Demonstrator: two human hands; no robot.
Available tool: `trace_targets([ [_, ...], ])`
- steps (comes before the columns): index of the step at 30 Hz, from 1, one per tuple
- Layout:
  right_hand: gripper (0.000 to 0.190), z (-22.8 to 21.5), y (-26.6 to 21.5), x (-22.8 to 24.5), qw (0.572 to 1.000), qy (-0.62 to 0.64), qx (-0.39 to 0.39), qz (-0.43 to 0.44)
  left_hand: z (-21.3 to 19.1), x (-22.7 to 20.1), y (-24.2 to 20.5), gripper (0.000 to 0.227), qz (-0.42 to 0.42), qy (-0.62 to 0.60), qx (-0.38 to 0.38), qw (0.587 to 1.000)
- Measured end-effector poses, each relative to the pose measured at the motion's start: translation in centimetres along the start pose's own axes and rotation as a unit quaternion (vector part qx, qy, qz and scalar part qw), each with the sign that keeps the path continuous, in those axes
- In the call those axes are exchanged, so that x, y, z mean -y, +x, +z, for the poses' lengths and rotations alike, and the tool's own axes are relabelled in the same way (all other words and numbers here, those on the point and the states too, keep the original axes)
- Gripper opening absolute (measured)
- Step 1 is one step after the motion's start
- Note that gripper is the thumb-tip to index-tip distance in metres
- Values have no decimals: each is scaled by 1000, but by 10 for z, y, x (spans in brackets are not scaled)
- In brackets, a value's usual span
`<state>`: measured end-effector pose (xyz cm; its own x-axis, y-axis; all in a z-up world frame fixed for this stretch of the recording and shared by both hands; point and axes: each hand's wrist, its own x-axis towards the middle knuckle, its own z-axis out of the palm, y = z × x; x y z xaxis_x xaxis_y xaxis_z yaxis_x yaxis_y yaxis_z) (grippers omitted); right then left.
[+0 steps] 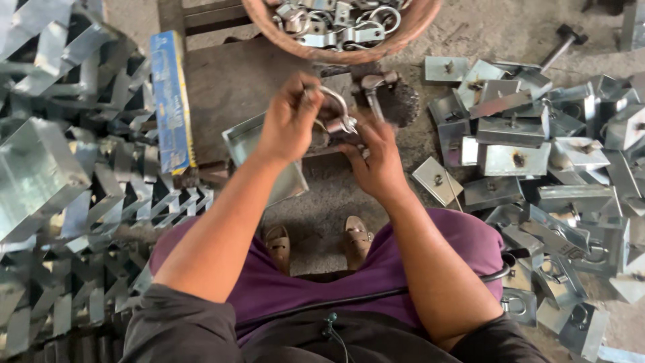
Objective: The person places a metal latch onto a metal box, hammers it into position, and then uses a welding tool to secure the components together with spot welds.
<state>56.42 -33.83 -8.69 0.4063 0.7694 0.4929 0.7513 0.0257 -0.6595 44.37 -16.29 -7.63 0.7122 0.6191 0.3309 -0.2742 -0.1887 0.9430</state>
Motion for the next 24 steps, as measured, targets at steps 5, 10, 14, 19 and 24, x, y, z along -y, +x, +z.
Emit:
trace_targets([
  [5,26,21,-22,3,989,79,109,-53,-7,-10,-46,17,-145,-139,5,980],
  [10,44,28,-21,6,993,17,116,-10,-35,-11,-68,18,-127,-13,-69,989],
  [14,48,18,-9,-24,996,-67,17,60,-79,-17,-68,17,-246,137,-119,952],
  [19,41,11,-12,-52,962,41,4,270,-100,1,-65,19,-169,312,-94,930],
  [24,45,18,-21,-72,967,-168,-25,191,-98,9,-63,17,-127,395,-84,906],
])
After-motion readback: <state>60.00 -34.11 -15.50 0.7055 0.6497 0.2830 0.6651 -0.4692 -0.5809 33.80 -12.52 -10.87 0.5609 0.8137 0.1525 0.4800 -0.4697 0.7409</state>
